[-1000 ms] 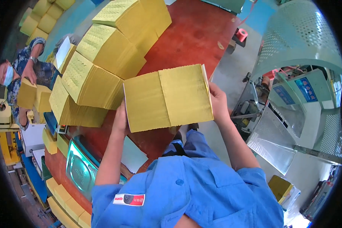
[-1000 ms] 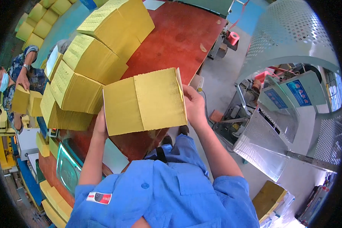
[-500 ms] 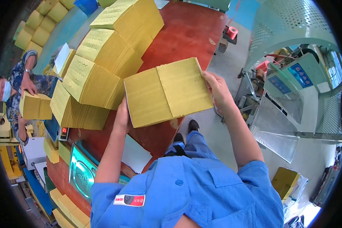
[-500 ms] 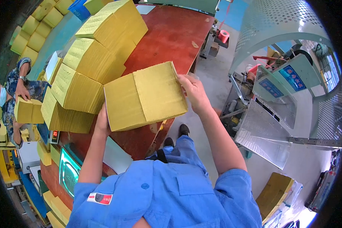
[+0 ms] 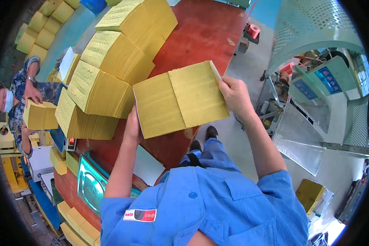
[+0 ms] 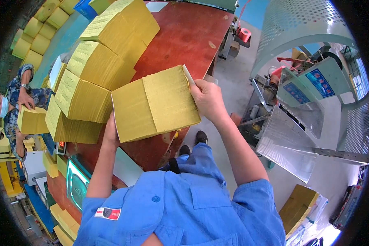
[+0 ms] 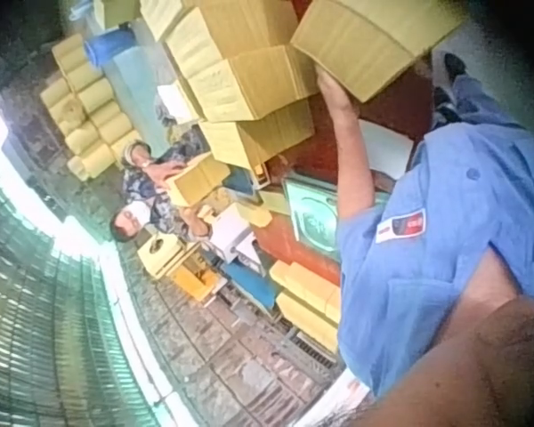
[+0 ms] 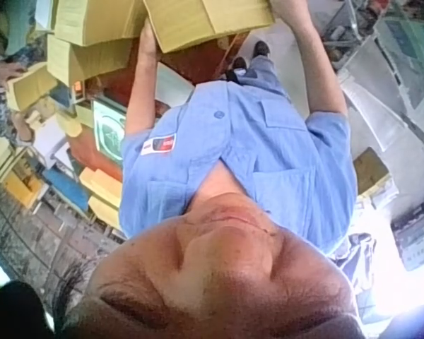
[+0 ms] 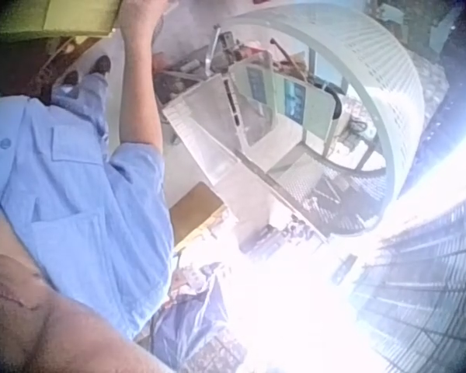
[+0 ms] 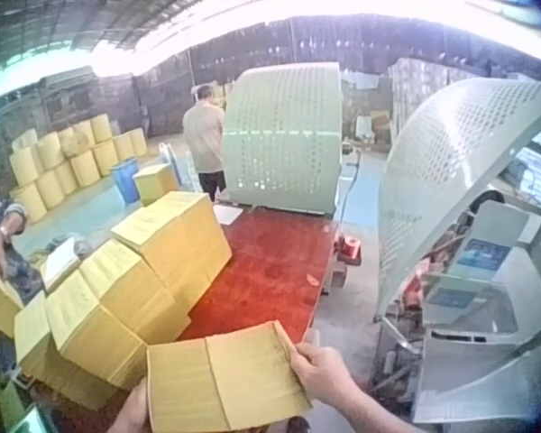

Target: The recorder bundles stacks of yellow paper using a banding machine and then prepares white paper dividers on a table.

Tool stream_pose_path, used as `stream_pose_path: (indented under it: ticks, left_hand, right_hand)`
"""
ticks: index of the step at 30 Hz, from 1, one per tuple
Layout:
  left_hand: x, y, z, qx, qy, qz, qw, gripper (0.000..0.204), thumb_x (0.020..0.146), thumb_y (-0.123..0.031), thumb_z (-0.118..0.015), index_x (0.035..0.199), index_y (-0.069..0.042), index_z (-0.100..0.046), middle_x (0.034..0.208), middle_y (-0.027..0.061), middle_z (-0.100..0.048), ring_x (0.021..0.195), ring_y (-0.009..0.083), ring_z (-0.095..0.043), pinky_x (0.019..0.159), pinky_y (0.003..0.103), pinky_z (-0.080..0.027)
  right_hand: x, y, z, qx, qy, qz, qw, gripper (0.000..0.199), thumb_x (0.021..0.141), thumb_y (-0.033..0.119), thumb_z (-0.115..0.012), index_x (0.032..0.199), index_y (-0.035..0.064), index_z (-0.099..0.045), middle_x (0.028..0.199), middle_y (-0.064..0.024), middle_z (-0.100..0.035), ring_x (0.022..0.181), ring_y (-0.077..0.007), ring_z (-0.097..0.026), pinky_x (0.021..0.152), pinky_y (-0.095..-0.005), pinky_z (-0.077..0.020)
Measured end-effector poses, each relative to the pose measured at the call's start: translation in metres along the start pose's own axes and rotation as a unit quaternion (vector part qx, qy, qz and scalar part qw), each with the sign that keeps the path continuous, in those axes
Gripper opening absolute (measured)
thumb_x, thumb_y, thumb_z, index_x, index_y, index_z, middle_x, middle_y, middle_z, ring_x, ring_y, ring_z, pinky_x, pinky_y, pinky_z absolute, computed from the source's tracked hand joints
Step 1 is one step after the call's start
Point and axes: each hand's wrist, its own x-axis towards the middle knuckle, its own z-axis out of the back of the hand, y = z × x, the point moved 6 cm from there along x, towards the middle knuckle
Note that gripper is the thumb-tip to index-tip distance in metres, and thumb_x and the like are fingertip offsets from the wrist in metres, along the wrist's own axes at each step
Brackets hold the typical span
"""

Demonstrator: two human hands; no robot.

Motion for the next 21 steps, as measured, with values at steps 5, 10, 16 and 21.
stream_pose_path:
  ticks: [5, 10, 16, 21]
  left_hand:
    - [-0.001, -0.001, -0.004, -0.012, 0.003, 0.002, 1.000, 0.062, 0.103, -0.051, -0.038, 0.135, 0.000, -0.050, 0.128, 0.0120, -0.059, 0.111, 0.0200, -0.060, 0.094, 0.035, -0.050]
    - [-0.001, 0.001, -0.001, -0.032, 0.013, -0.001, 0.999, 0.059, 0.104, -0.048, -0.037, 0.135, 0.001, -0.050, 0.127, 0.0119, -0.060, 0.110, 0.0208, -0.061, 0.093, 0.035, -0.050]
    - [0.003, 0.007, 0.006, -0.049, 0.012, 0.021, 0.998, 0.059, 0.104, -0.048, -0.037, 0.135, 0.001, -0.050, 0.127, 0.0116, -0.060, 0.112, 0.0201, -0.059, 0.095, 0.035, -0.048]
    - [-0.001, 0.003, -0.001, -0.037, 0.013, 0.001, 0.999, 0.061, 0.104, -0.050, -0.035, 0.138, 0.000, -0.048, 0.130, 0.0107, -0.058, 0.117, 0.0192, -0.056, 0.099, 0.035, -0.045]
  right_hand:
    - [0.000, 0.013, 0.002, -0.096, -0.008, 0.016, 0.995, 0.023, 0.088, 0.016, -0.052, 0.085, -0.0025, -0.065, 0.072, -0.0242, -0.063, 0.066, -0.0367, -0.063, 0.064, -0.0414, -0.0494]
    - [0.002, 0.020, 0.004, -0.093, -0.010, 0.008, 0.996, 0.026, 0.089, 0.019, -0.051, 0.085, -0.0027, -0.065, 0.074, -0.0253, -0.062, 0.070, -0.0380, -0.064, 0.066, -0.0418, -0.0493]
    - [0.003, -0.010, -0.001, -0.002, -0.006, -0.004, 1.000, 0.040, 0.097, 0.032, -0.051, 0.091, -0.0037, -0.067, 0.077, -0.0202, -0.066, 0.073, -0.0260, -0.065, 0.069, -0.0372, -0.0494]
    - [0.000, -0.021, -0.025, 0.325, 0.023, -0.111, 0.939, 0.039, 0.099, 0.032, -0.051, 0.100, -0.0028, -0.068, 0.090, -0.0078, -0.069, 0.083, -0.0130, -0.062, 0.073, -0.0302, -0.0489]
